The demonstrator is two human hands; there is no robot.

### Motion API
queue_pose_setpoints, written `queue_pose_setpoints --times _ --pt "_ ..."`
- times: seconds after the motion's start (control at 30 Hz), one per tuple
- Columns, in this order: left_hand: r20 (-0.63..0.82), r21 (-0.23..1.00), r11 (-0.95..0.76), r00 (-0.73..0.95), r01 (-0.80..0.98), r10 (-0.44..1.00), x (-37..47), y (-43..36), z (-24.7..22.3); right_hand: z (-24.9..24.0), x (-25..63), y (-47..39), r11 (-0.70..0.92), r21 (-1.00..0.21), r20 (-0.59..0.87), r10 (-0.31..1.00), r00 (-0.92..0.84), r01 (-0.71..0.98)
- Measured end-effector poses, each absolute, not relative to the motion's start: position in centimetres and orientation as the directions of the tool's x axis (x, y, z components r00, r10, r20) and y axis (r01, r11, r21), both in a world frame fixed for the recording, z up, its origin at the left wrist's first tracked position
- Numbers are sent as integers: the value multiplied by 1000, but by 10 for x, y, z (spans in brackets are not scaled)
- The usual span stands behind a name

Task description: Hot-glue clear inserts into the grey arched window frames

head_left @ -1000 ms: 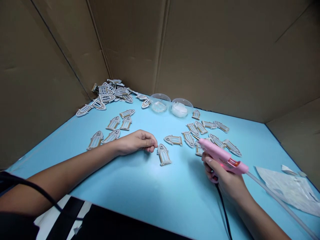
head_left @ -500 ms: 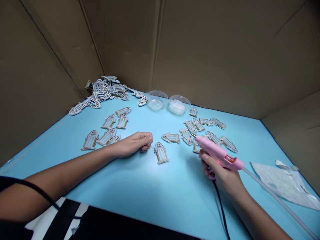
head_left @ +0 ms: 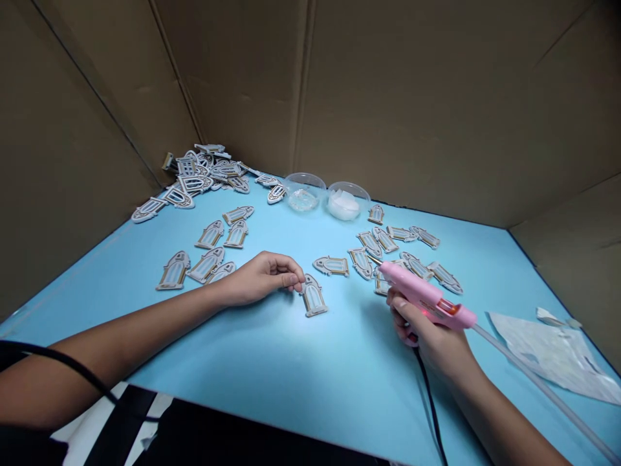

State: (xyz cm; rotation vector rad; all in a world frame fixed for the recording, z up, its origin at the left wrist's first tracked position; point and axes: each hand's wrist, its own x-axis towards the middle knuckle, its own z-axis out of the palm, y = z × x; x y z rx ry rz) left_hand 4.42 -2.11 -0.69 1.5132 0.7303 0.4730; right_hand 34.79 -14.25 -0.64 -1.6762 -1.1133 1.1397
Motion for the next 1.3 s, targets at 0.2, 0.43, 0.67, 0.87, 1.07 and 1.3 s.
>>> queue_pose_setpoints --times 0.2,0.43,0.67,0.87,1.07,1.3 --pt "-61 831 -324 653 452 755 35 -19 -8 -6 347 -142 -303 -930 -259 942 212 208" --pt "351 412 -739 655 534 669 31 -8 -22 -9 353 -141 -270 -936 -239 959 153 228" --pt "215 377 -816 816 438 537 56 -14 -19 -11 354 -139 -282 -925 -245 955 167 254" --pt "217 240 -885 866 400 450 72 -10 -16 -6 350 -139 -269 -928 -230 958 169 259" --pt "259 126 -919 882 373 394 79 -5 -24 -8 351 -141 -297 -920 -254 949 188 254" --pt "364 125 -904 829 409 425 77 -4 -8 -8 352 -140 -294 -911 -246 950 192 289"
